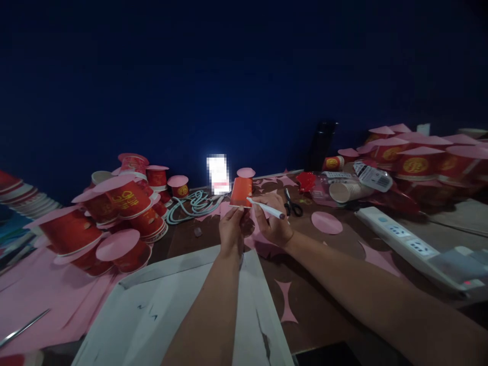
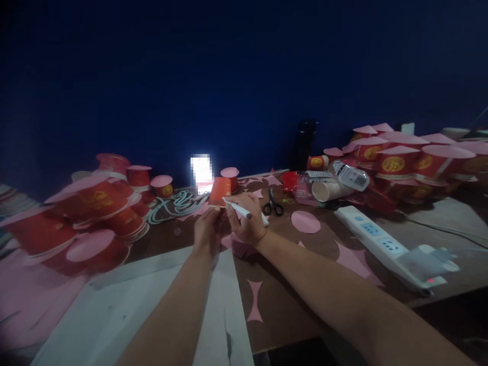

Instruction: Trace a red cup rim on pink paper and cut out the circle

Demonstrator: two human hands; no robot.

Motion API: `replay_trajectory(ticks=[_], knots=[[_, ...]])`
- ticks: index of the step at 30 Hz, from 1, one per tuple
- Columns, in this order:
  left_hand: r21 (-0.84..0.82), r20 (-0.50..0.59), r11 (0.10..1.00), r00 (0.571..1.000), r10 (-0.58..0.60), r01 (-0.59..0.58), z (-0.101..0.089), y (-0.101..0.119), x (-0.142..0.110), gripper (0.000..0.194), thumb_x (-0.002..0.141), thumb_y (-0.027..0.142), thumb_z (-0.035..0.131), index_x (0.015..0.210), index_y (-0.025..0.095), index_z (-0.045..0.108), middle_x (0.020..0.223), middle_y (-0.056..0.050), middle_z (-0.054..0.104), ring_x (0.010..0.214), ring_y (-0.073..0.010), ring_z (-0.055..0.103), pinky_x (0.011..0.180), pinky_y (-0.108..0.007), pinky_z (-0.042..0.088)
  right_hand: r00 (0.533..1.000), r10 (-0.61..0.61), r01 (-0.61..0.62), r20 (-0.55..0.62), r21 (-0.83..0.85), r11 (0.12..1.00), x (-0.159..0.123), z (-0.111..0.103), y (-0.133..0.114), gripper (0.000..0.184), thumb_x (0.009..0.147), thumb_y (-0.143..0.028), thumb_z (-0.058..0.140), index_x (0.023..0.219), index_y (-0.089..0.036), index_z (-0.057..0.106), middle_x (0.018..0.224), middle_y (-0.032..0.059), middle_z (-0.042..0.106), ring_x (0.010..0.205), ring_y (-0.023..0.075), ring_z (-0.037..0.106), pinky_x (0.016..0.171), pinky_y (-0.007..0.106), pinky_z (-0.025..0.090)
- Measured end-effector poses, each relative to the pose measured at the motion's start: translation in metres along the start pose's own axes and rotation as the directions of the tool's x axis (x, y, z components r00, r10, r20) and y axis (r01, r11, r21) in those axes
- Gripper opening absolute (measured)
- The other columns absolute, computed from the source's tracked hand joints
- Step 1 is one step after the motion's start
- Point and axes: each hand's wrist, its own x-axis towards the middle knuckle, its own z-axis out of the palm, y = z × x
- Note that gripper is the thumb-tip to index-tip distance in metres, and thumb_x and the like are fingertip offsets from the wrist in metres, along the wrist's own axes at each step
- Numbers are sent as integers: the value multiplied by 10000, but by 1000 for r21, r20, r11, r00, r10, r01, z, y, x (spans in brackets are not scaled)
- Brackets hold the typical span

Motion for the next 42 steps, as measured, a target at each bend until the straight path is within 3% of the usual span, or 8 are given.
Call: replay_trajectory(ticks=[5, 11, 18, 23, 29, 35, 38, 42], knots=[[128, 30, 991, 999, -45, 41, 0, 1, -4, 280, 565, 343, 748, 728, 136, 653, 548, 36, 534, 421, -57, 449, 434, -186, 346, 1000, -11, 11, 11, 14, 1000, -1, 2, 0, 185, 878, -168, 513, 1038, -206, 599, 973, 70, 690, 900, 217, 631, 891, 444, 431], [306, 28, 952, 1000, -13, 4, 1, 1, -7, 243, 591, 343, 718, 698, 133, 662, 501, 45, 489, 411, -62, 421, 415, -186, 307, 998, 4, -3, 69, -13, 1000, -3, 4, -1, 171, 883, -190, 516, 1031, -208, 599, 950, 67, 697, 903, 216, 631, 923, 451, 406], [207, 10, 978, 1000, 23, -24, 0, 0, -5, 299, 553, 342, 750, 765, 137, 700, 630, 2, 603, 525, -89, 524, 497, -199, 396, 999, 40, -38, 25, -49, 998, -3, 5, 1, 123, 883, -194, 506, 959, -185, 602, 911, 81, 684, 885, 214, 639, 892, 430, 428], [261, 10, 965, 1000, -8, 5, 2, 2, -8, 210, 574, 317, 722, 661, 135, 666, 505, 38, 510, 427, -63, 434, 427, -183, 322, 998, 19, -18, 56, -19, 1000, -3, 5, 0, 147, 884, -196, 511, 999, -197, 602, 950, 74, 694, 907, 212, 636, 920, 433, 415], [172, 32, 985, 999, 8, -14, -1, -1, -4, 279, 560, 324, 745, 754, 132, 691, 627, -6, 605, 529, -93, 533, 515, -203, 412, 999, 31, -30, 21, -39, 999, -2, 5, 1, 124, 888, -177, 505, 961, -179, 604, 924, 86, 689, 894, 217, 631, 889, 432, 423], [359, 14, 933, 1000, 22, -26, 1, 2, -7, 224, 606, 327, 685, 712, 130, 682, 522, 32, 502, 432, -67, 418, 424, -189, 325, 994, -8, 10, 110, -18, 1000, -1, 4, -1, 158, 898, -196, 493, 974, -191, 632, 932, 70, 691, 903, 203, 624, 918, 427, 418], [440, 19, 897, 999, 50, -53, 1, 1, -9, 213, 643, 338, 652, 701, 135, 677, 496, 41, 470, 423, -66, 391, 422, -191, 307, 996, -8, 10, 89, -16, 1000, 0, 4, 0, 150, 906, -204, 488, 957, -192, 628, 918, 70, 699, 891, 198, 628, 908, 407, 428], [539, 112, 827, 987, 114, -157, -2, -4, -7, 238, 689, 373, 628, 703, 141, 682, 521, 32, 491, 480, -78, 420, 467, -191, 329, 999, 5, -4, 40, -31, 1000, 2, 4, 4, 143, 911, -205, 494, 968, -196, 624, 927, 68, 701, 892, 201, 631, 880, 395, 434]])
